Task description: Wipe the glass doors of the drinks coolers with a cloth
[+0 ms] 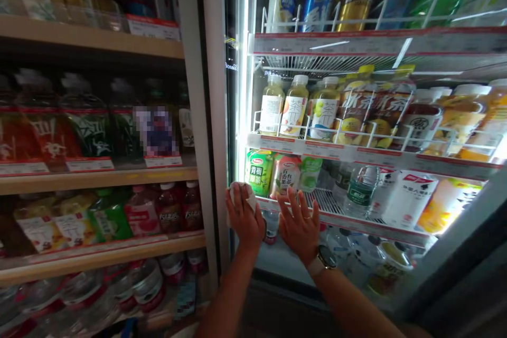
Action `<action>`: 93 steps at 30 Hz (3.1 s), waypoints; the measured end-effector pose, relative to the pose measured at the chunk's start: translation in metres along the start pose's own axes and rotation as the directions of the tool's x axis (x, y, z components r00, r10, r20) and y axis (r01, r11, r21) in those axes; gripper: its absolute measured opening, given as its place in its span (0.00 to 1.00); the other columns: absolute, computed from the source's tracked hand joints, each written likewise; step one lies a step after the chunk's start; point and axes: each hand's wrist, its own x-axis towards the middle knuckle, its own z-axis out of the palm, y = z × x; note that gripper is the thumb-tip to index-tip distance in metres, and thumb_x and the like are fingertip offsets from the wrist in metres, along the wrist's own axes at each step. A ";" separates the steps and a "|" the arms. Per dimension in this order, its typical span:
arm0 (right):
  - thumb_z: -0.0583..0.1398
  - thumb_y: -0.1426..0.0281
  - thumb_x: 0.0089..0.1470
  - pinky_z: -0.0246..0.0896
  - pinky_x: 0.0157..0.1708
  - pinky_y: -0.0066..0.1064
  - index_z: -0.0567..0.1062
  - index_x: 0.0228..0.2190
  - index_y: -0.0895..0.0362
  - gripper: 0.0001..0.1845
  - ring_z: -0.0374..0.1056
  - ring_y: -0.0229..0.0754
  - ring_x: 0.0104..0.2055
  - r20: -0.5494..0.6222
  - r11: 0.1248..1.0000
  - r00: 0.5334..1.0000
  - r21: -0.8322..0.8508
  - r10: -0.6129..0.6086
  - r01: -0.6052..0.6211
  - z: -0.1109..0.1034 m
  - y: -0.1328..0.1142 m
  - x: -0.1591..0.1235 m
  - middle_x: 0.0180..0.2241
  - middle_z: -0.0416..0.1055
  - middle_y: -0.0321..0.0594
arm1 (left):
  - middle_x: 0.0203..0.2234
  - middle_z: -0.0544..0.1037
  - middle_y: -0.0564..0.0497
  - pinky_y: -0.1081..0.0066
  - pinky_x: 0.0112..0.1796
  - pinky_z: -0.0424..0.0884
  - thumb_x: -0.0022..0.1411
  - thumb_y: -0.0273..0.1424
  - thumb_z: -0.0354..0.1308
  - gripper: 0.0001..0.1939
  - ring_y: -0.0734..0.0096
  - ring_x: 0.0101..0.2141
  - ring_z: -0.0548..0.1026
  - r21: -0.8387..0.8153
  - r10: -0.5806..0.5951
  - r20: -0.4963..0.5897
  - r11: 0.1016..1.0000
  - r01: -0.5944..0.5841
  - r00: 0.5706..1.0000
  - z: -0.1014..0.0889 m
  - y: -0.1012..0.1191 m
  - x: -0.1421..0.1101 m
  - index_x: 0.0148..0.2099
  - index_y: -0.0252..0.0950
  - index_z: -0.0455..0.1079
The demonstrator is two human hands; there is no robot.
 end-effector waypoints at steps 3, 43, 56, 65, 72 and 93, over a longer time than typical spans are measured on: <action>0.53 0.69 0.62 0.30 0.68 0.46 0.57 0.64 0.53 0.30 0.41 0.43 0.70 -0.023 1.000 1.000 0.013 -0.011 0.011 -0.001 0.001 0.001 0.61 0.63 0.43 | 0.67 0.54 0.42 0.53 0.65 0.49 0.69 0.31 0.45 0.30 0.56 0.68 0.45 -0.063 0.103 0.011 0.993 -0.102 0.995 0.005 0.017 -0.013 0.70 0.35 0.46; 0.54 0.69 0.59 0.31 0.68 0.46 0.52 0.66 0.52 0.35 0.47 0.45 0.69 -0.002 1.000 1.000 0.010 -0.008 0.008 -0.002 0.001 -0.001 0.62 0.62 0.43 | 0.63 0.65 0.48 0.57 0.65 0.50 0.69 0.32 0.45 0.26 0.60 0.68 0.47 -0.088 0.361 0.014 0.929 -0.358 0.933 -0.002 -0.021 -0.002 0.68 0.41 0.55; 0.55 0.68 0.59 0.34 0.68 0.46 0.54 0.65 0.51 0.34 0.47 0.46 0.69 -0.003 1.000 1.000 0.014 0.006 -0.006 0.000 0.000 -0.002 0.62 0.62 0.42 | 0.65 0.61 0.44 0.52 0.65 0.52 0.70 0.33 0.46 0.29 0.56 0.67 0.48 -0.054 0.162 -0.053 0.985 -0.165 0.985 0.014 0.013 -0.019 0.70 0.38 0.48; 0.55 0.69 0.60 0.30 0.68 0.46 0.60 0.63 0.53 0.31 0.42 0.44 0.70 0.003 0.999 1.000 0.037 -0.009 0.009 -0.001 0.000 -0.003 0.62 0.63 0.44 | 0.63 0.64 0.46 0.56 0.65 0.53 0.69 0.31 0.46 0.27 0.59 0.67 0.48 -0.046 0.345 -0.008 0.937 -0.345 0.938 0.002 -0.004 -0.008 0.69 0.39 0.52; 0.52 0.70 0.60 0.18 0.67 0.52 0.51 0.66 0.50 0.34 0.48 0.46 0.68 0.216 0.991 0.968 0.075 -0.124 0.110 -0.035 0.024 0.020 0.64 0.58 0.42 | 0.68 0.51 0.45 0.52 0.66 0.44 0.69 0.30 0.47 0.32 0.57 0.69 0.37 0.000 0.096 0.044 0.995 -0.097 0.994 -0.010 0.004 0.038 0.71 0.37 0.42; 0.54 0.68 0.61 0.29 0.69 0.43 0.49 0.66 0.56 0.35 0.38 0.44 0.71 0.116 0.980 0.974 -0.012 -0.195 0.198 -0.033 0.054 0.049 0.66 0.53 0.42 | 0.69 0.49 0.40 0.52 0.65 0.47 0.70 0.34 0.40 0.31 0.54 0.68 0.46 -0.060 0.057 -0.011 0.997 -0.058 0.998 0.000 -0.013 0.020 0.72 0.34 0.39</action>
